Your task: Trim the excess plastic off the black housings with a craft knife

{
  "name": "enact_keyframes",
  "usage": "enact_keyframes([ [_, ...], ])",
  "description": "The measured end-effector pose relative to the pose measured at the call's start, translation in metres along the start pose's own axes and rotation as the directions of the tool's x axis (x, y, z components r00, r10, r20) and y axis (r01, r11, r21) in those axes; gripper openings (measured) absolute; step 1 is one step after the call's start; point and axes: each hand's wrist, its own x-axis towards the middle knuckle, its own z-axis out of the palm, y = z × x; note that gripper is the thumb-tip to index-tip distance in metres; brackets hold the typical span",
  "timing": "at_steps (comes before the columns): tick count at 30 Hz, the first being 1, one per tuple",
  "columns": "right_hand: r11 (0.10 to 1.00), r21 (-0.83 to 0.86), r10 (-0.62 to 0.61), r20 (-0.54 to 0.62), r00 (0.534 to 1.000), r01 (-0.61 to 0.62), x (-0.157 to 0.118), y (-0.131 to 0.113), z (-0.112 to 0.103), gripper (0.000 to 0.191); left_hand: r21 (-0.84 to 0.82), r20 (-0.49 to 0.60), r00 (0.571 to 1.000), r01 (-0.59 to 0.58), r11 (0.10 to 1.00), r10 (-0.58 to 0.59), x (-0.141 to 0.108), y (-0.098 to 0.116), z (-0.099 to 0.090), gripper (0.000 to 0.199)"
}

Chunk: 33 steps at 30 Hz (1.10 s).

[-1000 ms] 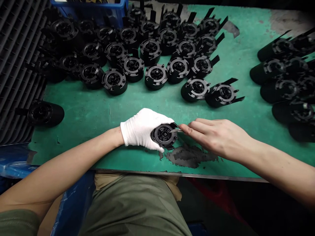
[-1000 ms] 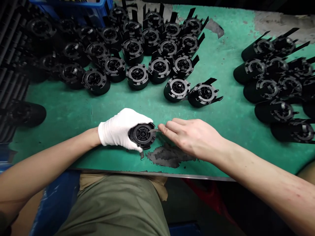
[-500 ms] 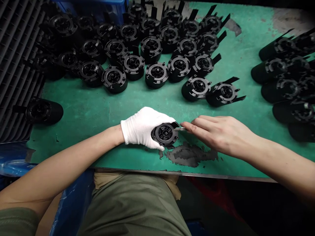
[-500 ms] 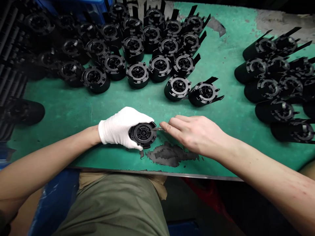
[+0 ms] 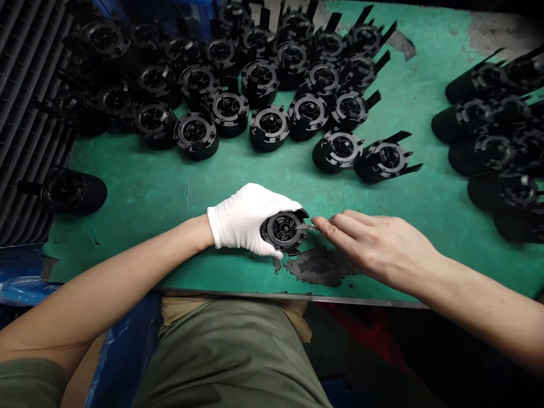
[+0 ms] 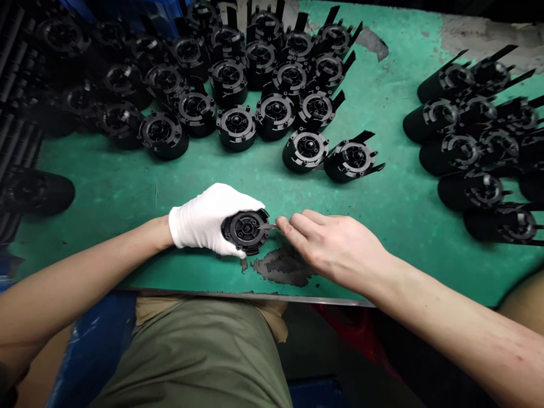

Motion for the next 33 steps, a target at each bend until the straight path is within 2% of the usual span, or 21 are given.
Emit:
enact_keyframes([
  [3, 1.0, -0.021, 0.012, -0.001, 1.0, -0.012, 0.002, -0.002, -0.002, 0.053, -0.008, 0.0, 1.0, 0.001, 1.0, -0.001, 0.0, 0.001, -0.001, 0.065],
  [8, 0.999, -0.038, 0.033, -0.006, 0.999, -0.033, 0.002, -0.003, -0.004, 0.045, -0.014, 0.011, 1.0, 0.006, 1.0, -0.006, 0.001, 0.001, -0.001, 0.066],
  [15, 0.998, -0.06, 0.015, 0.029, 0.999, -0.014, 0.001, -0.005, -0.004, 0.046, -0.012, 0.019, 1.0, 0.014, 1.0, -0.014, 0.001, 0.002, -0.002, 0.065],
  [21, 0.999, -0.045, -0.027, 0.022, 0.999, 0.028, 0.002, -0.008, -0.009, 0.043, -0.009, 0.014, 1.0, 0.008, 1.0, -0.008, 0.001, 0.002, -0.002, 0.066],
  [26, 0.999, -0.01, -0.036, 0.007, 0.999, 0.036, 0.001, -0.002, -0.005, 0.039, 0.002, 0.005, 1.0, 0.007, 1.0, -0.007, -0.001, 0.0, -0.001, 0.07],
  [29, 0.996, 0.053, 0.074, -0.052, 0.996, -0.071, -0.003, -0.002, 0.0, 0.026, 0.008, -0.007, 1.0, 0.001, 1.0, -0.001, -0.004, -0.001, 0.002, 0.072],
  [31, 0.971, 0.112, 0.223, -0.105, 0.969, -0.212, -0.008, -0.01, 0.002, 0.021, 0.026, -0.054, 0.999, -0.006, 1.0, 0.008, -0.007, -0.001, 0.007, 0.077],
  [33, 0.934, 0.172, 0.337, -0.124, 0.933, -0.315, -0.014, -0.026, 0.003, 0.026, 0.079, -0.127, 0.992, -0.004, 0.997, 0.014, -0.011, -0.002, 0.013, 0.085],
])
